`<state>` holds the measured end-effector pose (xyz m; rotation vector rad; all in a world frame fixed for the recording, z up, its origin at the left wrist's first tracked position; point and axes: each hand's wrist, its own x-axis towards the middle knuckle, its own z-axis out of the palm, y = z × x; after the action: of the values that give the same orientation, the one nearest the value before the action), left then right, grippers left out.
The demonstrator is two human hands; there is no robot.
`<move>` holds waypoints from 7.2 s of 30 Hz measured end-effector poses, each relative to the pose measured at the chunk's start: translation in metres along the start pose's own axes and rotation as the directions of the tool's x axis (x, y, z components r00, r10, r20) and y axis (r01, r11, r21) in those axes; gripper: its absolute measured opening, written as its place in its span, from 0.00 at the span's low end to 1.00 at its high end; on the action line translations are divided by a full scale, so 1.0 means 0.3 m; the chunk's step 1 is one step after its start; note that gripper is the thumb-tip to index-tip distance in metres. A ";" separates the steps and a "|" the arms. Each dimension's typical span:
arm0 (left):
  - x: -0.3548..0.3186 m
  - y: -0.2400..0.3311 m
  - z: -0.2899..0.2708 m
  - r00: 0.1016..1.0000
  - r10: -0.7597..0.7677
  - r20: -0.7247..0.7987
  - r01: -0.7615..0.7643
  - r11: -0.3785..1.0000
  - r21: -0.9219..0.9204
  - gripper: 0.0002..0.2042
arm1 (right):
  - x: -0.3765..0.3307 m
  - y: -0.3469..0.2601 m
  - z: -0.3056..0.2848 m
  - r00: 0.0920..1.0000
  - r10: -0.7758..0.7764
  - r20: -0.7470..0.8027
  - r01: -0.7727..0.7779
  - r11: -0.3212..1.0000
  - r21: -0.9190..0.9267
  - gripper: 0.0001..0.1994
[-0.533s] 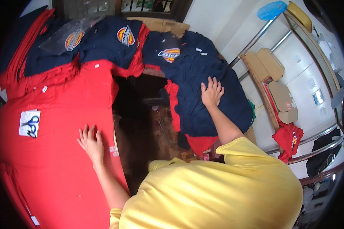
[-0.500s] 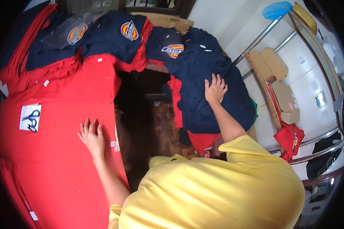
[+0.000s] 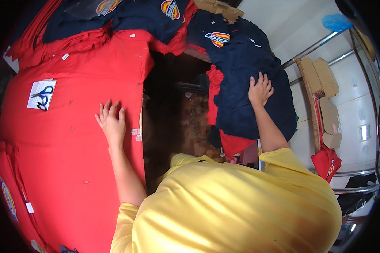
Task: The person picks up dark shirts from a stack, lays them flat on a table one at a time, and folds them.
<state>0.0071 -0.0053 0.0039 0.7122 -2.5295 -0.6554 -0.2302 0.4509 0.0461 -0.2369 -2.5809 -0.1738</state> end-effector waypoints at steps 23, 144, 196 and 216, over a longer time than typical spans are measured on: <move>-0.007 0.009 -0.005 0.998 -0.002 -0.066 -0.001 0.999 -0.045 0.16 | -0.002 -0.010 -0.019 1.000 -0.002 0.002 0.002 0.998 -0.062 0.27; 0.021 -0.519 -0.479 0.239 -0.831 -0.502 -0.184 0.469 -0.864 0.22 | -1.167 -1.907 -0.808 -0.296 -0.889 -0.350 -0.509 -0.164 0.845 0.20; -0.019 -0.539 -0.471 0.151 -0.878 -0.455 -0.318 0.393 -0.863 0.16 | -1.155 -1.863 -0.848 -0.338 -0.880 -0.333 -0.457 -0.156 0.876 0.15; -0.025 -0.519 -0.481 0.239 -0.838 -0.491 -0.293 0.420 -0.859 0.13 | -1.116 -1.949 -0.838 -0.336 -0.814 -0.474 -0.742 -0.082 0.666 0.15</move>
<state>0.1439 -0.1650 0.0324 0.8589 -0.5821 -1.0848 0.0590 -0.2075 0.0387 -1.2583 0.6839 -1.1147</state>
